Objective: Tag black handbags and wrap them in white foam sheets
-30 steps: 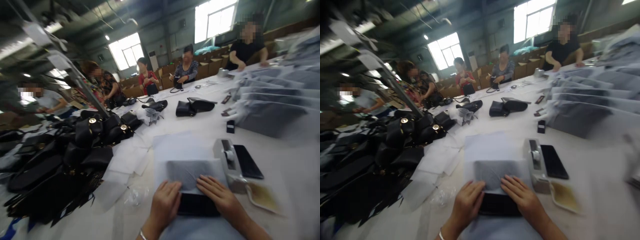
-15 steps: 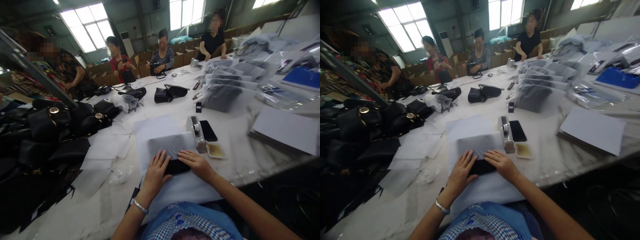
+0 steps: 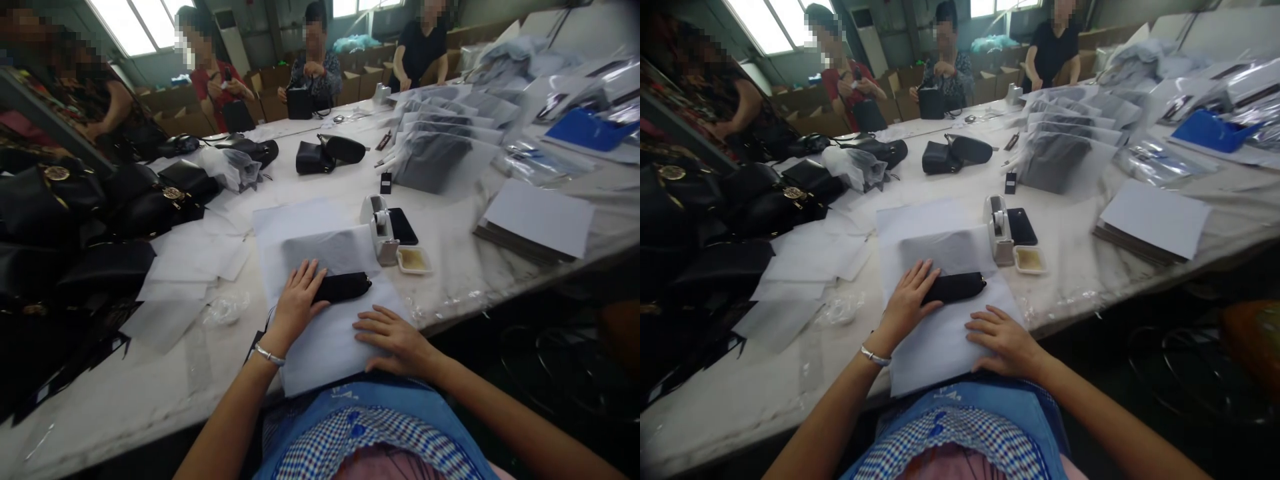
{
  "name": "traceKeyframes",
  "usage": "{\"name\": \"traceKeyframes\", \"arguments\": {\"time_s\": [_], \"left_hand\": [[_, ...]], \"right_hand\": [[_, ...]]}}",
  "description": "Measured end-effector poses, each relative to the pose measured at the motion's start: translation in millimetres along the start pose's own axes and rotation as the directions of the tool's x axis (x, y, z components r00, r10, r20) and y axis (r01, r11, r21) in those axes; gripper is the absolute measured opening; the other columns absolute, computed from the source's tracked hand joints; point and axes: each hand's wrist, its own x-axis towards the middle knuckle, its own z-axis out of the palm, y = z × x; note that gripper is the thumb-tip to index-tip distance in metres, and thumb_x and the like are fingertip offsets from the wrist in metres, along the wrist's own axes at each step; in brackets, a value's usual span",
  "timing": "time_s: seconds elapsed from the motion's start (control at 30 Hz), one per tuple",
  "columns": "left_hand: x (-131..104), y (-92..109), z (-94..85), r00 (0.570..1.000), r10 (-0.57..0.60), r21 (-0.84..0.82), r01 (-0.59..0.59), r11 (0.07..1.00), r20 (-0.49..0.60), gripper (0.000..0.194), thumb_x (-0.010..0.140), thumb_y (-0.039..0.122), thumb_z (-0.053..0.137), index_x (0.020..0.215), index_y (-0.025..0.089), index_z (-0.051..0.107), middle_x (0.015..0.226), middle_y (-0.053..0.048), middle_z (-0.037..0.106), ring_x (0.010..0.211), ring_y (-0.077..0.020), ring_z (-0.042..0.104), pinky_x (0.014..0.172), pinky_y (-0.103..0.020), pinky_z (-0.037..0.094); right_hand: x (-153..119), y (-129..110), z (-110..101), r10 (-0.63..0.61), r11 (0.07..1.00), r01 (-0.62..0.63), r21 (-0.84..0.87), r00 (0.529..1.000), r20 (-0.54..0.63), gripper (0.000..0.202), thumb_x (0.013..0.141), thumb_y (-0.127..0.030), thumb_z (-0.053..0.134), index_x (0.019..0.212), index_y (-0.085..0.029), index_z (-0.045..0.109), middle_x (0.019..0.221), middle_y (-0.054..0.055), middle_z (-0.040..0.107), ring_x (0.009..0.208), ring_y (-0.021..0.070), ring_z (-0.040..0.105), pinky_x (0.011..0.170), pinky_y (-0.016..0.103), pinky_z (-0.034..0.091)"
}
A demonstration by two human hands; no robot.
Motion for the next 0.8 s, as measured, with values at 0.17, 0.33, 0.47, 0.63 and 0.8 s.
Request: {"name": "traceKeyframes", "arguments": {"time_s": [0.17,0.33,0.47,0.63,0.8], "left_hand": [[-0.2,0.0,-2.0,1.0,-0.001,-0.007,0.001,1.0,0.003,0.068,0.085,0.034,0.068,0.145,0.021,0.039,0.156,-0.011,0.032,0.145,-0.0303,0.025,0.116,-0.05,0.03],[-1.0,-1.3,-0.8,1.0,-0.004,-0.016,0.004,1.0,0.005,0.068,0.085,0.035,0.068,0.145,0.021,0.039,0.157,-0.01,0.031,0.145,-0.03,0.024,0.116,-0.05,0.03],[-0.9,-2.1,-1.4,1.0,-0.009,-0.033,0.009,0.999,0.01,0.07,0.084,0.036,0.07,0.145,0.021,0.039,0.157,-0.01,0.031,0.146,-0.0295,0.024,0.117,-0.049,0.029],[4.9,-6.7,-15.9,0.999,-0.003,-0.09,0.008,0.996,0.052,0.063,0.087,0.045,0.063,0.142,0.021,0.043,0.154,-0.009,0.038,0.143,-0.0287,0.032,0.115,-0.046,0.034],[21.5,-20.9,-44.6,0.985,0.038,-0.219,0.0,0.976,0.169,0.052,0.098,0.051,0.038,0.139,0.022,0.047,0.148,-0.006,0.046,0.138,-0.0242,0.041,0.111,-0.042,0.039]], "right_hand": [[0.1,-8.6,8.0,-0.064,0.998,0.065,0.011,0.997,-0.037,0.026,0.09,-0.036,0.061,0.111,-0.021,0.067,0.118,0.008,0.07,0.12,0.0244,0.057,0.109,0.05,0.038],[0.2,-13.9,15.0,-0.057,0.997,0.061,0.046,0.994,-0.094,0.022,0.095,-0.016,0.049,0.103,-0.023,0.068,0.106,0.005,0.074,0.105,0.0178,0.065,0.103,0.042,0.046],[8.0,-21.3,6.5,0.088,0.983,-0.077,0.165,0.994,-0.058,0.016,0.093,-0.02,0.055,0.097,-0.023,0.07,0.101,0.004,0.074,0.097,0.0171,0.068,0.1,0.038,0.047],[33.5,-27.5,-26.4,0.303,0.908,-0.307,0.286,0.951,0.059,0.015,0.092,-0.025,0.056,0.099,-0.023,0.069,0.098,0.003,0.074,0.091,0.017,0.068,0.086,0.029,0.052],[79.4,-19.9,-63.6,0.38,0.899,-0.386,0.209,0.922,0.069,0.017,0.092,-0.029,0.054,0.094,-0.023,0.069,0.089,0.002,0.074,0.082,0.018,0.069,0.075,0.026,0.05]]}}
